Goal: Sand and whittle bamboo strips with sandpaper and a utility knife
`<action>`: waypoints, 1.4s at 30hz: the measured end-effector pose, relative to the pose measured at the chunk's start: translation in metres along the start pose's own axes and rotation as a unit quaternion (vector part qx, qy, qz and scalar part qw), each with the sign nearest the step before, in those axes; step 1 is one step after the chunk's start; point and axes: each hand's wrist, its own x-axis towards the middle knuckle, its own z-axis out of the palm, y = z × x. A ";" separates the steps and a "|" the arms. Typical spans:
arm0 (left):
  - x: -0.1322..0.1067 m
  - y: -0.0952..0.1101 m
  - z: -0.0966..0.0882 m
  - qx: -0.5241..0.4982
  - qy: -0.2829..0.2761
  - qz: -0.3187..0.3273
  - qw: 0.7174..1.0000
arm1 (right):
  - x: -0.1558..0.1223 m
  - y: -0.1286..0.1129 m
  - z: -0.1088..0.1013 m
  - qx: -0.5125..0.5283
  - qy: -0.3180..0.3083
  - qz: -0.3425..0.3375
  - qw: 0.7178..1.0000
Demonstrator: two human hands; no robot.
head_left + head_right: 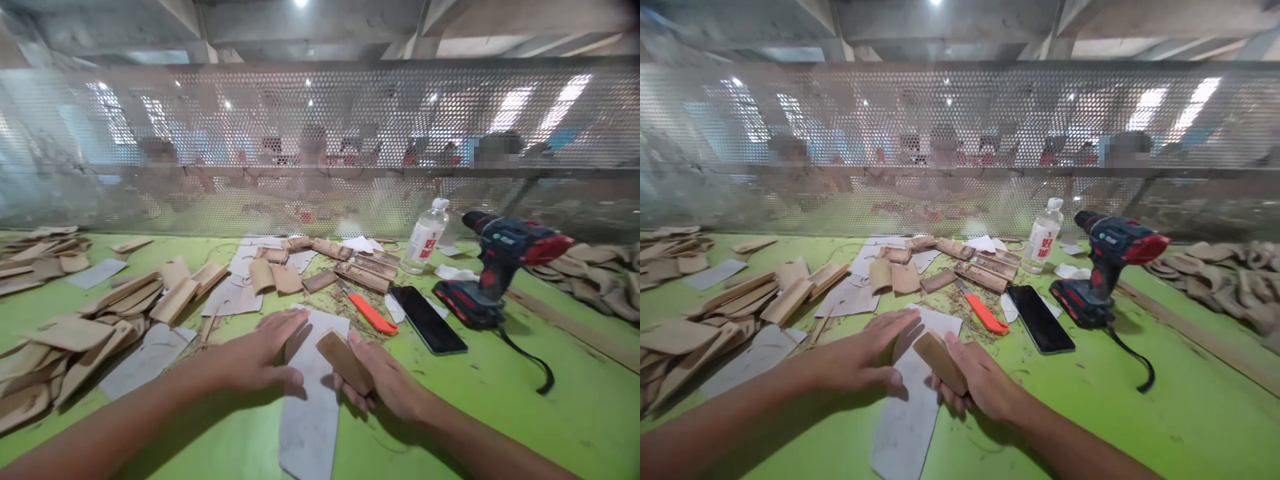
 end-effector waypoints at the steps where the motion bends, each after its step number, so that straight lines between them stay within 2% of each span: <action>1: 0.006 -0.001 -0.001 0.000 -0.001 0.007 1.000 | 0.001 -0.002 -0.001 -0.024 0.018 -0.017 0.999; 3: 0.017 -0.003 0.000 0.002 -0.011 0.009 1.000 | 0.004 -0.005 -0.005 -0.094 0.067 -0.057 0.992; 6: 0.028 -0.003 0.004 0.015 -0.046 0.008 0.999 | 0.008 -0.009 -0.013 -0.220 0.119 -0.111 0.962; 10: 0.033 -0.005 0.003 0.018 -0.084 0.009 0.996 | 0.010 -0.005 -0.016 -0.396 0.102 -0.109 0.906; 13: 0.033 -0.009 -0.006 0.003 -0.111 -0.006 0.994 | 0.014 0.001 -0.012 -0.480 0.105 -0.087 0.867; 16: 0.033 -0.014 -0.013 0.011 -0.107 -0.003 0.994 | 0.024 0.002 -0.010 -0.546 0.087 -0.095 0.828; 20: 0.031 -0.020 -0.010 0.013 -0.093 -0.022 0.995 | 0.044 -0.010 -0.018 -0.599 0.025 -0.129 0.790; 24: 0.027 -0.024 -0.003 0.014 -0.082 -0.027 0.996 | 0.059 -0.015 -0.029 -0.606 -0.028 -0.155 0.780; 29: 0.026 -0.025 -0.002 0.012 -0.071 -0.047 0.996 | 0.058 -0.002 -0.029 -0.608 -0.028 -0.168 0.776; 34: 0.029 -0.022 -0.008 0.011 -0.107 -0.054 0.993 | 0.056 0.003 -0.031 -0.608 -0.055 -0.190 0.769; 38: 0.030 -0.022 -0.008 0.005 -0.112 -0.063 0.992 | 0.061 0.002 -0.036 -0.631 -0.017 -0.184 0.754; 42: 0.028 -0.027 -0.003 -0.002 -0.103 -0.046 0.994 | 0.060 0.005 -0.031 -0.621 -0.066 -0.237 0.744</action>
